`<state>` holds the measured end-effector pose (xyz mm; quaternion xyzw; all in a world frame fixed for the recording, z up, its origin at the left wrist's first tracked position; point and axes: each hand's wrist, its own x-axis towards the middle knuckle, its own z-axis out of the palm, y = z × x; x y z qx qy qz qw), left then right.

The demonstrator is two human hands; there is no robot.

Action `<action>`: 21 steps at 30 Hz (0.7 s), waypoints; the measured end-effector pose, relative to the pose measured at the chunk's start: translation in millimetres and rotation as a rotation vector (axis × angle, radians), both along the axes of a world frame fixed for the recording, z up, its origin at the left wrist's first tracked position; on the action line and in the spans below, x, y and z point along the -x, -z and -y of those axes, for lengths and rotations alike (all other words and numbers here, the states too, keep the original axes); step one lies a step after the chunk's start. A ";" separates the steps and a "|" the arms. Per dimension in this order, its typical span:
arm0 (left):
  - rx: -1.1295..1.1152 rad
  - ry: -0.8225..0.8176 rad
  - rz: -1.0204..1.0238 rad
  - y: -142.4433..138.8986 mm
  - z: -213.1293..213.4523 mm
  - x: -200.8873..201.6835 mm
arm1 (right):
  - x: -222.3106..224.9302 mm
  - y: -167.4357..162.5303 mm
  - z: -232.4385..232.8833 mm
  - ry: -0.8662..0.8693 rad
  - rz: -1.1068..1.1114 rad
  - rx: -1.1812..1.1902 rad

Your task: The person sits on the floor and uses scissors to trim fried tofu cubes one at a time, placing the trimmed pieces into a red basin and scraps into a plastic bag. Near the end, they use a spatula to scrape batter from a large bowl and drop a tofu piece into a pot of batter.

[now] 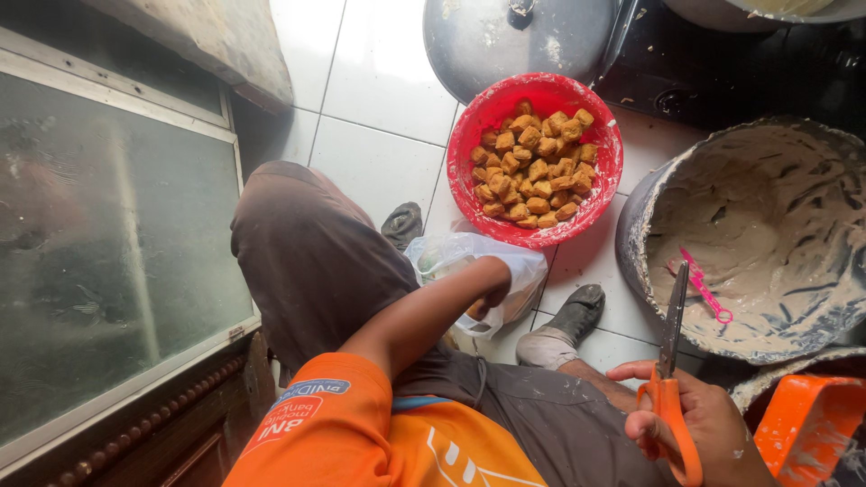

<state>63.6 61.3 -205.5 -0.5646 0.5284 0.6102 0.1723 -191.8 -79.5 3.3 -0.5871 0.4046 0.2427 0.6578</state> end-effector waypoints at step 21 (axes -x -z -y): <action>0.544 -1.436 -1.733 -175.3 20.0 7.7 | -21.9 -17.1 -9.9 -0.366 0.461 -0.511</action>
